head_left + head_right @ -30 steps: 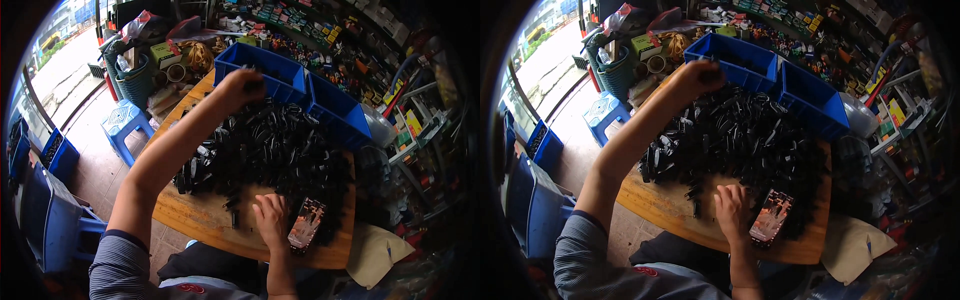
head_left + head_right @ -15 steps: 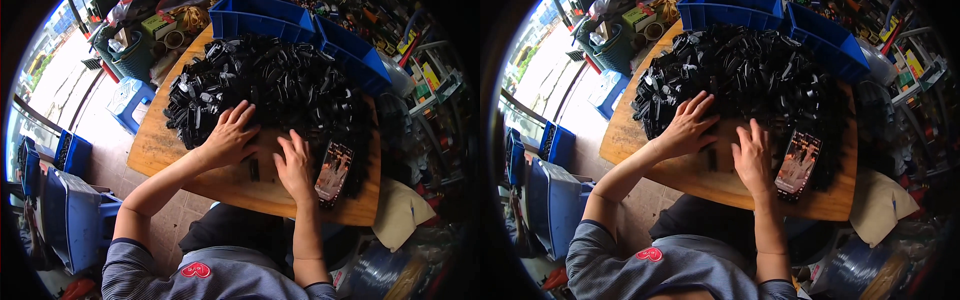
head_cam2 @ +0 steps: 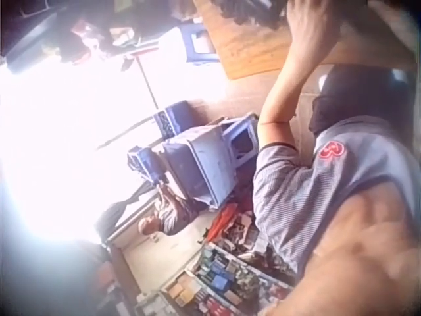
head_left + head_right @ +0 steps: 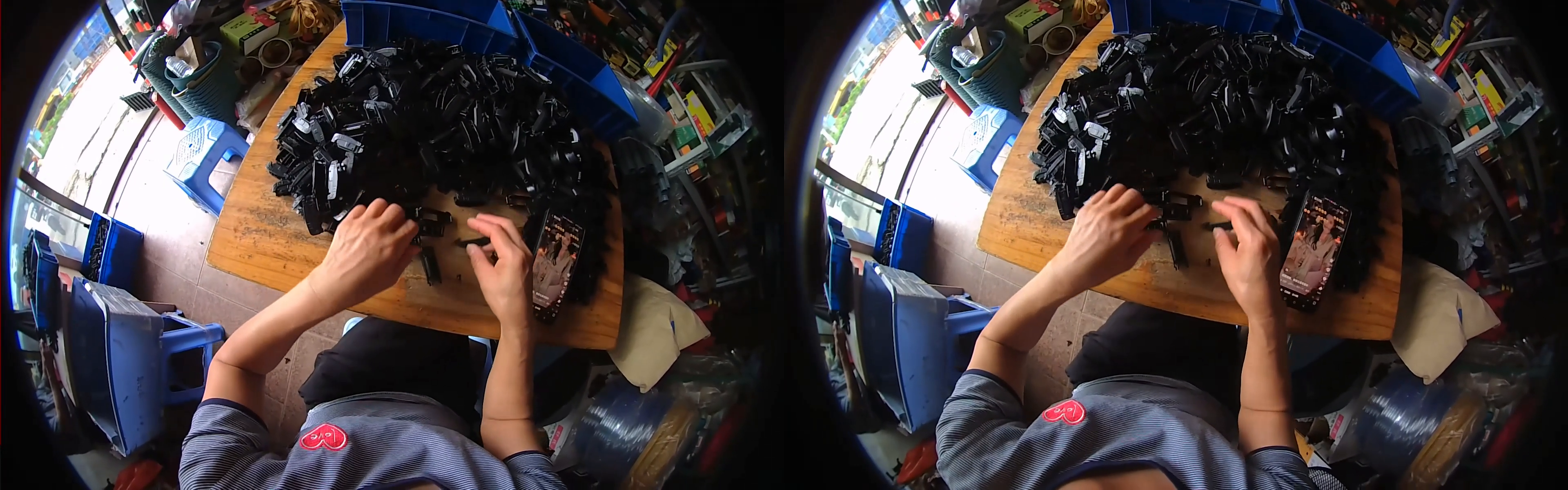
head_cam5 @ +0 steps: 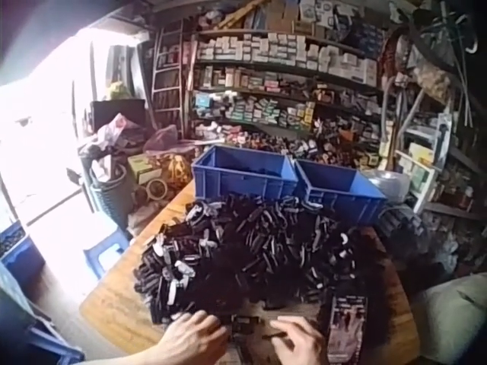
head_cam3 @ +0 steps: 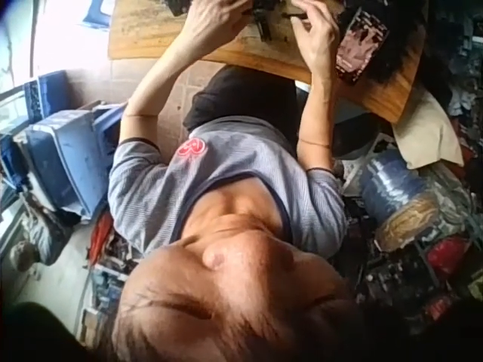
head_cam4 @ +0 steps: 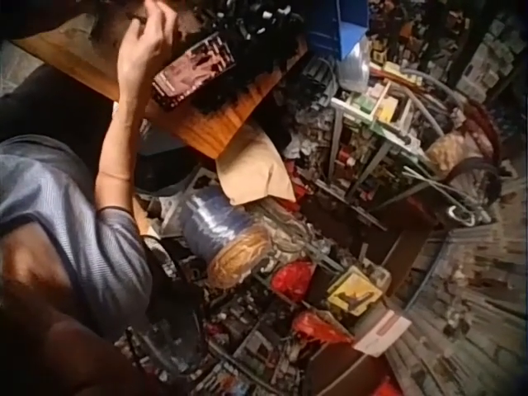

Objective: Assembling small black plastic parts by snapping them together at a workbench.

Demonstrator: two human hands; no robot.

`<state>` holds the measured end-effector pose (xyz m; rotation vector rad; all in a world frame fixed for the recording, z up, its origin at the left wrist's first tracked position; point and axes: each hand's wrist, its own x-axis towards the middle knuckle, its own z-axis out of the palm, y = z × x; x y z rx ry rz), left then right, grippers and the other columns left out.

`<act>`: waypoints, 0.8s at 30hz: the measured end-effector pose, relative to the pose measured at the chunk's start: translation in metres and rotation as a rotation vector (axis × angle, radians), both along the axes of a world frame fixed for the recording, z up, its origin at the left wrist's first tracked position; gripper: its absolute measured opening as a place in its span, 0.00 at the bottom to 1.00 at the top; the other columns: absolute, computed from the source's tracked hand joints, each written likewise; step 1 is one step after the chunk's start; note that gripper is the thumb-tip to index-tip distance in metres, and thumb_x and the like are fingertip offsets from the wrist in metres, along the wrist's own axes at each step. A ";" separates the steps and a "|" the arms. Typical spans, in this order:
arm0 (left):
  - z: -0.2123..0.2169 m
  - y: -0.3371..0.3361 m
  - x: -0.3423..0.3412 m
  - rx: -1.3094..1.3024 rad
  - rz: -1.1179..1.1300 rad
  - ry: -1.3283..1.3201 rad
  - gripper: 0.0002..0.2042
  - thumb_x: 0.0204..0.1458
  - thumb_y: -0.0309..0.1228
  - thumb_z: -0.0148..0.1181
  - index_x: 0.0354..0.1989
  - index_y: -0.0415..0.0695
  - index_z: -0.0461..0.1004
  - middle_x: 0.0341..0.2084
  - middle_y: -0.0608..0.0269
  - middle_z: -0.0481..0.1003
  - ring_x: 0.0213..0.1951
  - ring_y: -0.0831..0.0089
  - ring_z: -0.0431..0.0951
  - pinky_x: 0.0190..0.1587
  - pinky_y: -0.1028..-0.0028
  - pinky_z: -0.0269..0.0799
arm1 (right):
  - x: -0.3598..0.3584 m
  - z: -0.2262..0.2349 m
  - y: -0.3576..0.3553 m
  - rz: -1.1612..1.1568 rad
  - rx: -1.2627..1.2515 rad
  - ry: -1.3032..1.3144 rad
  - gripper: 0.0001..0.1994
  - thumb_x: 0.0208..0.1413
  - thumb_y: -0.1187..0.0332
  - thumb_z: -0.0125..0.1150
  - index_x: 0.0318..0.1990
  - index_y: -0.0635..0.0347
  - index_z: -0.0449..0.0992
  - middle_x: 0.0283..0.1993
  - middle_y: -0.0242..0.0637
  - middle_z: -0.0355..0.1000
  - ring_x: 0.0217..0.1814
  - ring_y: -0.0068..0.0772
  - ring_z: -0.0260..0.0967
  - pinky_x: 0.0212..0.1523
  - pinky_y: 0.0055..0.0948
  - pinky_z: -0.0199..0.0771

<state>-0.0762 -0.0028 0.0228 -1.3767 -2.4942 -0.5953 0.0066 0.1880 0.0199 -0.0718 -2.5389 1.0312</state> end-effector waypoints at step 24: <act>-0.016 0.005 0.046 0.545 -0.211 -0.778 0.15 0.44 0.24 0.60 0.42 0.37 0.69 0.33 0.57 0.73 0.30 0.69 0.73 0.36 0.74 0.69 | 0.037 -0.017 -0.029 0.230 -1.477 0.046 0.17 0.48 0.77 0.57 0.48 0.59 0.66 0.33 0.32 0.66 0.31 0.23 0.65 0.33 0.22 0.70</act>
